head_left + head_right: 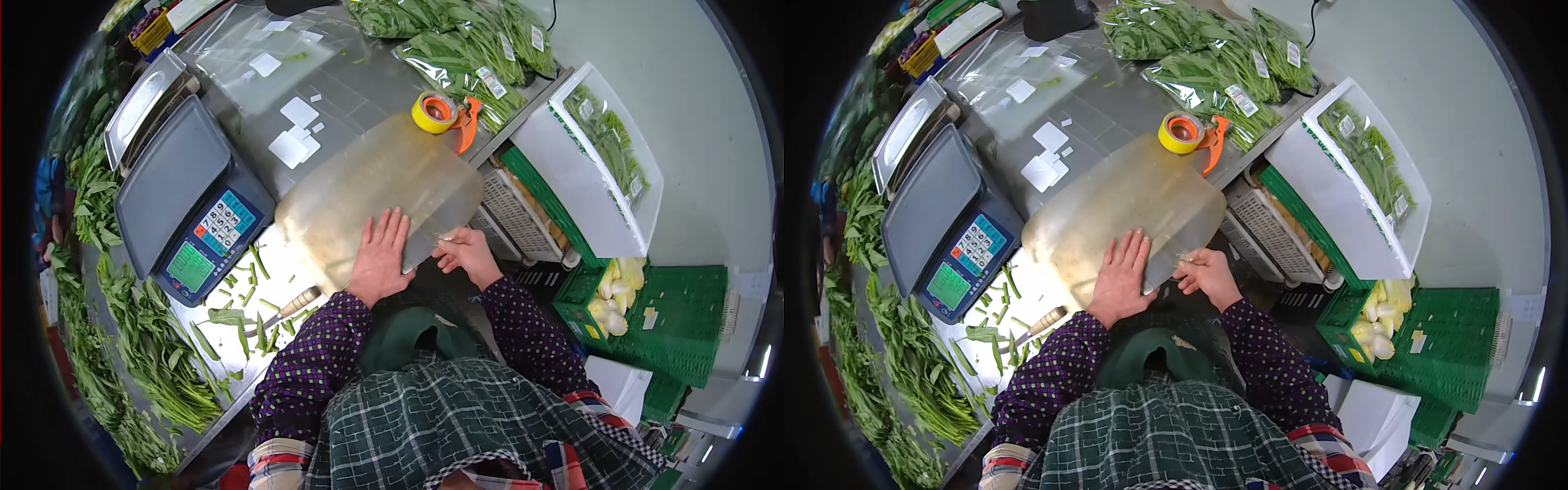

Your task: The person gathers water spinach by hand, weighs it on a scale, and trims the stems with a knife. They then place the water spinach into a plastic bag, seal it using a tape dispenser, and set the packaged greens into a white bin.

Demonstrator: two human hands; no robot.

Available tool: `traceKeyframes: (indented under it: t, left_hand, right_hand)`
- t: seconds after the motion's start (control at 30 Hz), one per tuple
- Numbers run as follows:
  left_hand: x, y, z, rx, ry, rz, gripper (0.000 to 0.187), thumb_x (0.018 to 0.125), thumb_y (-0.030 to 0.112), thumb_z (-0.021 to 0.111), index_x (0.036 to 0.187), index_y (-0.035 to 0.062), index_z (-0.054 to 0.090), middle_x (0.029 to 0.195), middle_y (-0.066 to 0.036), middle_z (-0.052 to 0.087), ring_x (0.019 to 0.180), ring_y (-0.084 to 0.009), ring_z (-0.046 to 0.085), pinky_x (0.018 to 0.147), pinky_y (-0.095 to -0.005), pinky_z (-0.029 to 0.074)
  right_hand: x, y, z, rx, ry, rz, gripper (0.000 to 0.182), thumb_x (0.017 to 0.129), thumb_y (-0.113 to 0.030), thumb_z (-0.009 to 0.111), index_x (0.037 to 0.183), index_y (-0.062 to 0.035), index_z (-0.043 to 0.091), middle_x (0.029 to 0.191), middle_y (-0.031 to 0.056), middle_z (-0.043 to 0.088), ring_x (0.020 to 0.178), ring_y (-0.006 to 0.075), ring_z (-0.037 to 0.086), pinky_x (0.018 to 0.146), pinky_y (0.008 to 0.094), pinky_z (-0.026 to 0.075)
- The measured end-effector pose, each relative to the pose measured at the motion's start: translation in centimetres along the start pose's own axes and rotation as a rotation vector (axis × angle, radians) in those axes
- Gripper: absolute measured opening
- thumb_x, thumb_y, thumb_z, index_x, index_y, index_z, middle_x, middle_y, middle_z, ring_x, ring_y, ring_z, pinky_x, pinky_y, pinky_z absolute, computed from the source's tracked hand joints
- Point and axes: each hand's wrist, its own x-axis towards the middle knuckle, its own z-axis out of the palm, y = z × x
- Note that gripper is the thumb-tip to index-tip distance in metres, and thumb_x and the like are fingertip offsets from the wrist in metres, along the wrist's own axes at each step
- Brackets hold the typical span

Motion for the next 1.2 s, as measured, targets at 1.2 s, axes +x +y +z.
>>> traceKeyframes:
  t: [1.2]
  left_hand:
    - [0.5, 0.2, 0.0, 0.042, 0.016, -0.06, 0.094, 0.07, 0.041, 0.068, 0.141, -0.0044, 0.028, 0.15, -0.019, 0.025, 0.14, -0.0323, 0.022, 0.115, -0.0471, 0.015]
  right_hand:
    - [1.2, 1.0, -0.7, 0.161, -0.106, -0.066, 0.022, 0.095, -0.012, 0.053, 0.104, 0.0063, 0.062, 0.089, 0.0124, 0.068, 0.071, 0.0152, 0.065, 0.064, 0.0262, 0.053]
